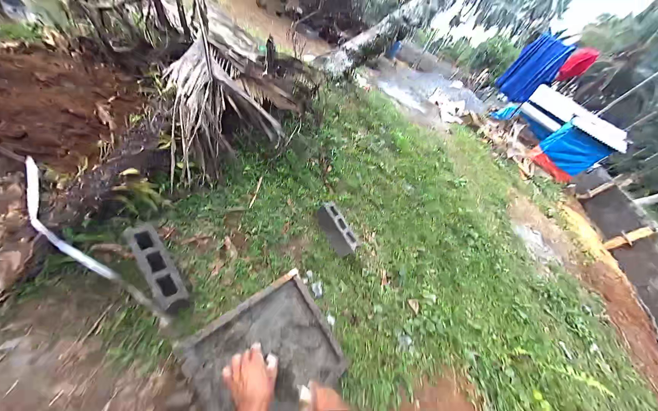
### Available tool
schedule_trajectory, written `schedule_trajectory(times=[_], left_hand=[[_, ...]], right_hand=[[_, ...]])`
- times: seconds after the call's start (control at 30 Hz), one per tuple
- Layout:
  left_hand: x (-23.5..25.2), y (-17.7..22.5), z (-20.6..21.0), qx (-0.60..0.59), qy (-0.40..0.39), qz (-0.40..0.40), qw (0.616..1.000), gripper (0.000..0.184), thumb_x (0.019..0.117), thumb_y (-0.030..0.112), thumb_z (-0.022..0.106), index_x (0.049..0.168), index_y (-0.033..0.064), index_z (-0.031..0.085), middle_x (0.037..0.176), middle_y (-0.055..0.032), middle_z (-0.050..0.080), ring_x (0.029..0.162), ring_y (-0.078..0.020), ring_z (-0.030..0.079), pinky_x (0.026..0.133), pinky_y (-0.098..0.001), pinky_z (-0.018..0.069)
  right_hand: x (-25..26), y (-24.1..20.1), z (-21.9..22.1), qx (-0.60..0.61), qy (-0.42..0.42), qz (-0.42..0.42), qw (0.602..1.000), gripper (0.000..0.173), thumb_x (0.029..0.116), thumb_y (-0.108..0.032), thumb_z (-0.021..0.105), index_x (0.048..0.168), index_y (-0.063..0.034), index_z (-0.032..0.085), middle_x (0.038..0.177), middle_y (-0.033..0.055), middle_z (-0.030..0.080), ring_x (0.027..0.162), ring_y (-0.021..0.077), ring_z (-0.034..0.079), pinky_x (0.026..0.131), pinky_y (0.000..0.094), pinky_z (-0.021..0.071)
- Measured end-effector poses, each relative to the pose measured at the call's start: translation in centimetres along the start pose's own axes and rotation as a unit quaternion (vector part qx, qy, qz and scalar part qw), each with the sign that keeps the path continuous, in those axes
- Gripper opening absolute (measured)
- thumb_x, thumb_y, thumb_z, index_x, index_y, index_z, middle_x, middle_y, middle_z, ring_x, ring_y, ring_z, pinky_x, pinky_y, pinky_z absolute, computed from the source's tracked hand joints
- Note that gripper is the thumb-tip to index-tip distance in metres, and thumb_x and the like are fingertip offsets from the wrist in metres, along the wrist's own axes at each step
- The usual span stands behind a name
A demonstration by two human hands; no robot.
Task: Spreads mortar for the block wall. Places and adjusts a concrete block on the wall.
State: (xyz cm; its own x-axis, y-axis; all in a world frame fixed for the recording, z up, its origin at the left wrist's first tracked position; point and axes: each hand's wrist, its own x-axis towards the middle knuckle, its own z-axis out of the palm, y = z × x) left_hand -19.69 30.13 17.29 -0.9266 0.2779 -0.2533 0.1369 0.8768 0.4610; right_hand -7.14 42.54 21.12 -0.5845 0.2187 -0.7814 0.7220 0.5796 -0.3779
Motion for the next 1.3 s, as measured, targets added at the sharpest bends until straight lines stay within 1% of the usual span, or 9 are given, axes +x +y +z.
schedule_trajectory(times=[0.1, 0.17, 0.33, 0.47, 0.6, 0.7, 0.97, 1.1, 1.3], left_hand=[[-0.7, 1.5, -3.6, -0.013, -0.116, -0.043, 0.992, 0.051, 0.0979, 0.040, 0.060, 0.135, 0.0056, 0.065, 0.132, -0.0215, 0.066, 0.130, -0.0437, 0.056, 0.112, -0.0640, 0.0367], [-1.5, 0.6, -3.8, -0.067, -0.138, -0.106, 0.982, 0.046, 0.0949, 0.040, 0.062, 0.128, 0.0087, 0.070, 0.127, -0.0186, 0.069, 0.127, -0.0396, 0.059, 0.113, -0.0621, 0.0368], [-4.8, -4.2, -4.2, -0.199, -0.065, -0.199, 0.957, 0.043, 0.0959, 0.034, 0.061, 0.131, 0.0092, 0.068, 0.123, -0.0140, 0.071, 0.124, -0.0333, 0.060, 0.112, -0.0541, 0.0399], [-8.1, -8.3, -2.1, -0.228, -0.130, -0.233, 0.936, 0.076, 0.0970, 0.033, 0.068, 0.159, 0.0056, 0.035, 0.157, -0.0260, 0.043, 0.145, -0.0437, 0.040, 0.119, -0.0615, 0.0316], [-11.4, -15.1, -3.3, -0.257, -0.134, -0.270, 0.918, 0.058, 0.1003, 0.027, 0.062, 0.152, 0.0038, 0.047, 0.151, -0.0237, 0.050, 0.142, -0.0416, 0.044, 0.117, -0.0594, 0.0364], [-13.7, -22.3, -5.5, -0.281, -0.119, -0.303, 0.903, 0.048, 0.1018, 0.025, 0.058, 0.144, 0.0026, 0.056, 0.143, -0.0202, 0.059, 0.137, -0.0362, 0.052, 0.117, -0.0533, 0.0375], [-18.6, -40.9, -16.9, -0.329, -0.045, -0.411, 0.849, 0.044, 0.0998, 0.026, 0.061, 0.138, 0.0031, 0.062, 0.132, -0.0238, 0.065, 0.126, -0.0389, 0.061, 0.110, -0.0576, 0.0460], [-20.2, -46.7, -24.0, -0.349, 0.003, -0.442, 0.826, 0.043, 0.1007, 0.024, 0.061, 0.139, 0.0049, 0.062, 0.130, -0.0221, 0.067, 0.124, -0.0371, 0.063, 0.108, -0.0574, 0.0471], [-20.5, -52.0, -28.8, -0.423, 0.075, -0.486, 0.761, 0.044, 0.1024, 0.023, 0.060, 0.142, 0.0051, 0.059, 0.134, -0.0204, 0.065, 0.124, -0.0339, 0.064, 0.109, -0.0540, 0.0486]], right_hand=[[-0.9, 0.3, -1.6, 0.005, -0.065, 0.005, 0.998, 0.055, 0.1007, -0.029, 0.065, 0.145, 0.0001, 0.050, 0.130, 0.0269, 0.064, 0.121, 0.0406, 0.064, 0.105, 0.0585, 0.0497], [-0.7, 0.3, -1.3, 0.008, -0.088, 0.000, 0.996, 0.054, 0.1024, -0.029, 0.063, 0.147, -0.0023, 0.050, 0.131, 0.0251, 0.064, 0.120, 0.0375, 0.065, 0.105, 0.0561, 0.0510], [3.8, 1.6, 0.2, 0.002, -0.044, -0.039, 0.998, 0.042, 0.1020, -0.026, 0.064, 0.132, 0.0033, 0.056, 0.097, 0.0258, 0.066, 0.078, 0.0368, 0.066, 0.072, 0.0585, 0.0555], [5.1, -0.2, -0.8, -0.104, -0.028, -0.026, 0.994, 0.045, 0.1013, -0.027, 0.063, 0.133, 0.0051, 0.057, 0.103, 0.0303, 0.067, 0.087, 0.0432, 0.067, 0.079, 0.0642, 0.0538], [6.2, -4.8, -0.4, -0.199, -0.039, -0.054, 0.978, 0.051, 0.1031, -0.036, 0.059, 0.133, 0.0047, 0.058, 0.103, 0.0292, 0.068, 0.090, 0.0425, 0.068, 0.082, 0.0639, 0.0534], [6.6, -10.6, 1.6, -0.245, -0.068, -0.085, 0.963, 0.050, 0.1047, -0.039, 0.056, 0.131, 0.0028, 0.061, 0.099, 0.0261, 0.070, 0.086, 0.0395, 0.070, 0.081, 0.0616, 0.0548], [7.7, -33.0, 12.1, -0.320, -0.155, -0.221, 0.908, 0.045, 0.1031, -0.042, 0.059, 0.126, -0.0040, 0.067, 0.095, 0.0203, 0.071, 0.085, 0.0351, 0.070, 0.083, 0.0597, 0.0556], [6.9, -46.4, 17.7, -0.352, -0.191, -0.281, 0.872, 0.047, 0.1066, -0.045, 0.051, 0.124, -0.0033, 0.066, 0.098, 0.0205, 0.069, 0.088, 0.0346, 0.069, 0.086, 0.0580, 0.0549], [6.0, -63.2, 23.8, -0.415, -0.199, -0.370, 0.807, 0.046, 0.1072, -0.039, 0.051, 0.134, -0.0026, 0.062, 0.110, 0.0229, 0.070, 0.102, 0.0367, 0.070, 0.096, 0.0581, 0.0532]])
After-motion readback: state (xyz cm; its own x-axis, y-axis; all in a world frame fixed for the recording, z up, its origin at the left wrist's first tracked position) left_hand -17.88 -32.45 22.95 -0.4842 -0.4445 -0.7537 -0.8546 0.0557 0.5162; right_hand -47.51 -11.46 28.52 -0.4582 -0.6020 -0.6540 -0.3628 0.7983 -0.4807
